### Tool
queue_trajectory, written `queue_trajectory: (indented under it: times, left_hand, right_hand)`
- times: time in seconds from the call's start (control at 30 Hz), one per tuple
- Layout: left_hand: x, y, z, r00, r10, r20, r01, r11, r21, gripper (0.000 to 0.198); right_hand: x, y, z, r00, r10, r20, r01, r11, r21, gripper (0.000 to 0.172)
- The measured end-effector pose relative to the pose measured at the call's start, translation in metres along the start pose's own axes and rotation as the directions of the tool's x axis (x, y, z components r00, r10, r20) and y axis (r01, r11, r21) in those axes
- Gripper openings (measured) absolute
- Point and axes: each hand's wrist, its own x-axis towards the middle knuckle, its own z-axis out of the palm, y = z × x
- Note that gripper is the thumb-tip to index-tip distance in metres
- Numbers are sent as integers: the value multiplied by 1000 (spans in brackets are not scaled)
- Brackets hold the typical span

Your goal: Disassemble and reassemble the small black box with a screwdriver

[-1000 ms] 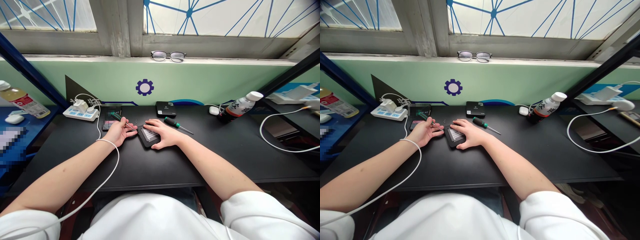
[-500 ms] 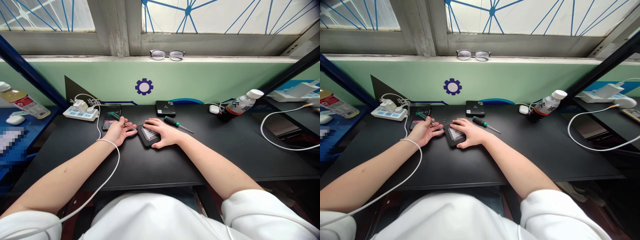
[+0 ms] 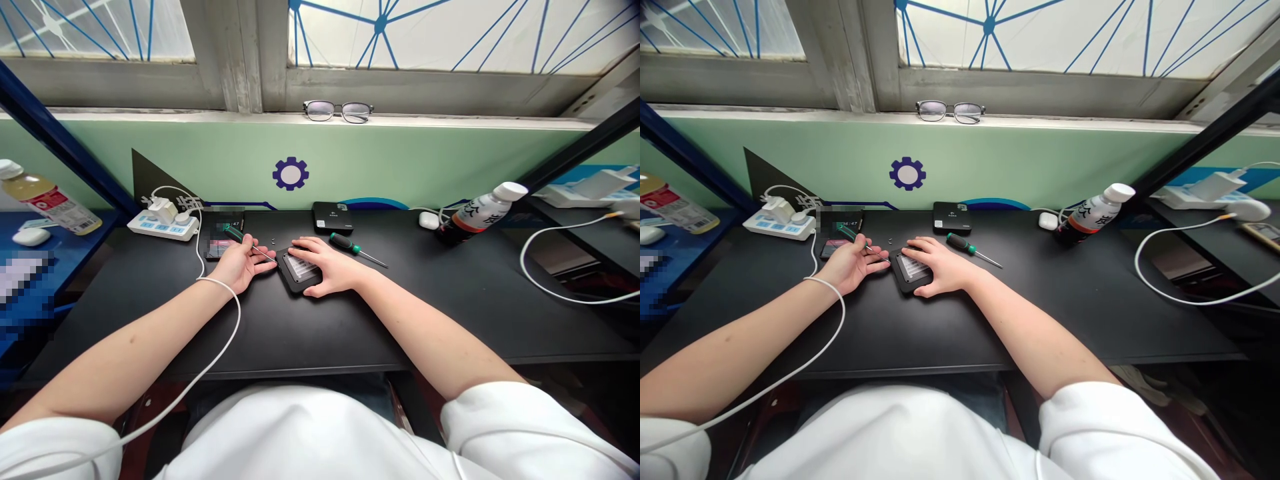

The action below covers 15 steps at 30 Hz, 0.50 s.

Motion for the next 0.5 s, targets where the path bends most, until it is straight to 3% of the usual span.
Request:
queue_trajectory:
  times: [0.5]
  left_hand:
    - [-8, -1, 9, 1000, -5, -24, 5, 1000, 29, 33]
  right_hand:
    - [-1, 0, 0, 1000, -16, -27, 16, 1000, -3, 106]
